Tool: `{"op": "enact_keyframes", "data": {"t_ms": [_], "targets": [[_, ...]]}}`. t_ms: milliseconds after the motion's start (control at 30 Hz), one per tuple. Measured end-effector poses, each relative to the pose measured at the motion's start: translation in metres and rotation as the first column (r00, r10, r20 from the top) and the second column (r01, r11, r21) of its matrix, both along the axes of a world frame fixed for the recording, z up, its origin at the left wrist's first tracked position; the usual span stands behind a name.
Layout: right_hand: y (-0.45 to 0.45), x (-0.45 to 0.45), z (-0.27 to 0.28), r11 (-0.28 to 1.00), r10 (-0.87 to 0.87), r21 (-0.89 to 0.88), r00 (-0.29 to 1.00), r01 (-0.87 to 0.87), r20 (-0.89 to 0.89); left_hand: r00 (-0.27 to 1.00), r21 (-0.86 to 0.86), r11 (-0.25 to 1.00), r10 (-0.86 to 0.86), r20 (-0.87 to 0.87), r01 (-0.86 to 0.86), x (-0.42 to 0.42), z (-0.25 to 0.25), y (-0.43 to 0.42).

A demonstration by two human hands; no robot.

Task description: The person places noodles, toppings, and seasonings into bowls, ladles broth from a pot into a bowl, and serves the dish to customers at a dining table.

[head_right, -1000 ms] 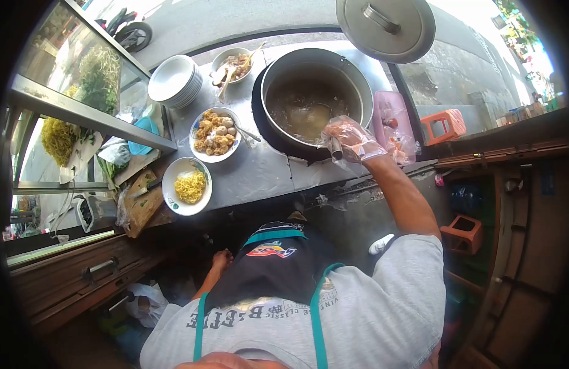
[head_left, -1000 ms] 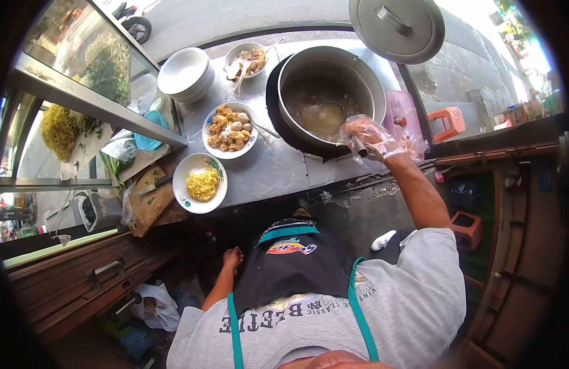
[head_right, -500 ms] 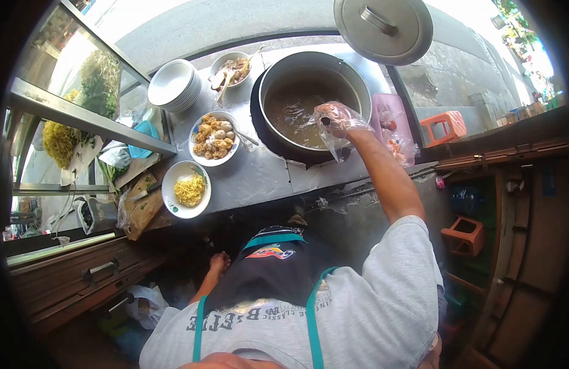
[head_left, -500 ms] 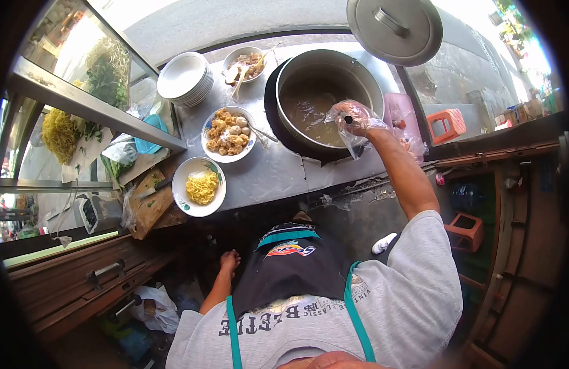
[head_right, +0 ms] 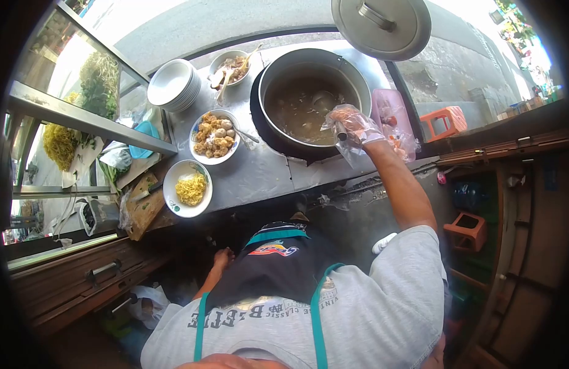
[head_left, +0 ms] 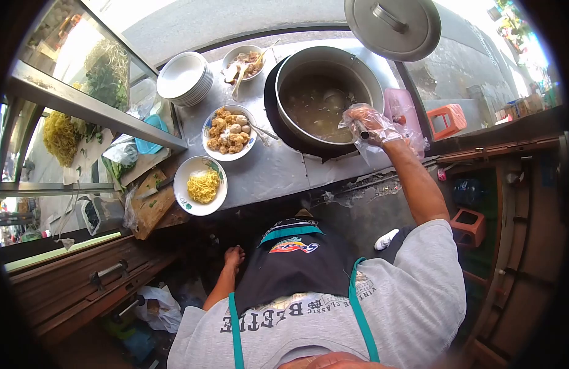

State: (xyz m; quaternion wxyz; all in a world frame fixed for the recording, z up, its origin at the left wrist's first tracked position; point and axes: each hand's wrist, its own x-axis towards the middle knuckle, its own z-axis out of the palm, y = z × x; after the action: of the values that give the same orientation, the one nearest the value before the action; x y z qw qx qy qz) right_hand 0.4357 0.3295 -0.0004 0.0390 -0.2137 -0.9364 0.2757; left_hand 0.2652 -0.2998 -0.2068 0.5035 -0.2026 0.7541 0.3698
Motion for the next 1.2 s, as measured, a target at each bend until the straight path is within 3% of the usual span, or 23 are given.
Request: {"op": "enact_keyframes", "data": {"t_ms": [67, 133, 167, 267, 300, 333, 400, 500, 567, 600, 633, 733, 800, 1000, 1100, 1200], "targets": [[0.000, -0.001, -0.005, 1.000, -0.019, -0.004, 0.999, 0.019, -0.044, 1.000, -0.001, 1.000, 0.023, 0.003, -0.023, -0.002, -0.001, -0.003], [-0.020, -0.013, 0.013, 0.964, 0.058, 0.263, 0.993, -0.030, -0.101, 1.000, -0.006, 1.000, 0.023, -0.004, -0.023, -0.001, 0.001, -0.005], [-0.017, -0.023, 0.010, 0.992, -0.101, 0.072, 0.995, 0.100, 0.011, 1.000, -0.008, 1.000, 0.024, -0.008, -0.024, -0.001, 0.002, -0.005], [0.031, -0.018, -0.043, 0.912, -0.049, 0.403, 0.997, 0.070, -0.062, 0.999, -0.016, 0.999, 0.029, -0.013, -0.030, 0.001, 0.000, -0.010], [0.022, -0.016, -0.003, 0.977, -0.167, 0.118, 0.980, 0.180, -0.108, 1.000, -0.013, 1.000, 0.022, -0.011, -0.022, 0.002, -0.003, -0.013], [0.010, -0.014, 0.024, 0.925, -0.332, -0.260, 0.921, 0.276, -0.205, 1.000, -0.010, 1.000, 0.013, -0.009, -0.013, 0.003, -0.005, -0.015], [0.005, -0.003, 0.051, 0.821, -0.471, -0.469, 0.852, 0.327, -0.231, 1.000, -0.015, 1.000, -0.007, -0.004, 0.007, 0.005, -0.005, -0.016], [0.006, 0.012, 0.085, 0.831, -0.379, -0.538, 0.851, 0.140, -0.364, 1.000, -0.024, 0.999, -0.024, -0.002, 0.024, 0.004, -0.002, -0.011], [0.002, 0.012, 0.120, 0.755, -0.342, -0.656, 0.860, 0.012, -0.378, 1.000, -0.007, 1.000, -0.022, -0.007, 0.022, 0.004, -0.006, -0.010], [0.002, 0.012, 0.131, 0.707, -0.322, -0.705, 0.863, -0.053, -0.388, 1.000, 0.005, 1.000, -0.013, -0.001, 0.013, 0.003, -0.009, -0.010], [0.006, 0.011, 0.136, 0.530, -0.349, -0.826, 0.839, -0.190, -0.417, 1.000, 0.018, 1.000, -0.004, 0.006, 0.003, 0.001, -0.013, -0.010], [0.002, -0.002, 0.172, 0.681, -0.215, -0.690, 0.833, -0.246, -0.509, 1.000, 0.026, 1.000, 0.012, -0.005, -0.012, -0.001, -0.010, -0.006], [0.022, -0.011, 0.187, 0.629, -0.207, -0.744, 0.874, -0.224, -0.439, 1.000, 0.031, 0.999, 0.014, -0.017, -0.013, -0.001, -0.006, -0.001], [0.015, -0.061, 0.235, 0.722, -0.046, -0.643, 0.910, -0.255, -0.413, 0.998, 0.022, 0.999, 0.042, -0.043, -0.041, 0.008, -0.002, -0.003], [0.007, -0.085, 0.225, 0.673, -0.041, -0.686, 0.913, -0.275, -0.406, 0.996, 0.028, 0.997, 0.076, -0.041, -0.075, 0.012, -0.003, -0.010], [-0.007, -0.108, 0.201, 0.538, -0.096, -0.788, 0.907, -0.299, -0.410, 0.993, 0.034, 0.993, 0.115, -0.032, -0.114, 0.015, -0.006, -0.021]]}}
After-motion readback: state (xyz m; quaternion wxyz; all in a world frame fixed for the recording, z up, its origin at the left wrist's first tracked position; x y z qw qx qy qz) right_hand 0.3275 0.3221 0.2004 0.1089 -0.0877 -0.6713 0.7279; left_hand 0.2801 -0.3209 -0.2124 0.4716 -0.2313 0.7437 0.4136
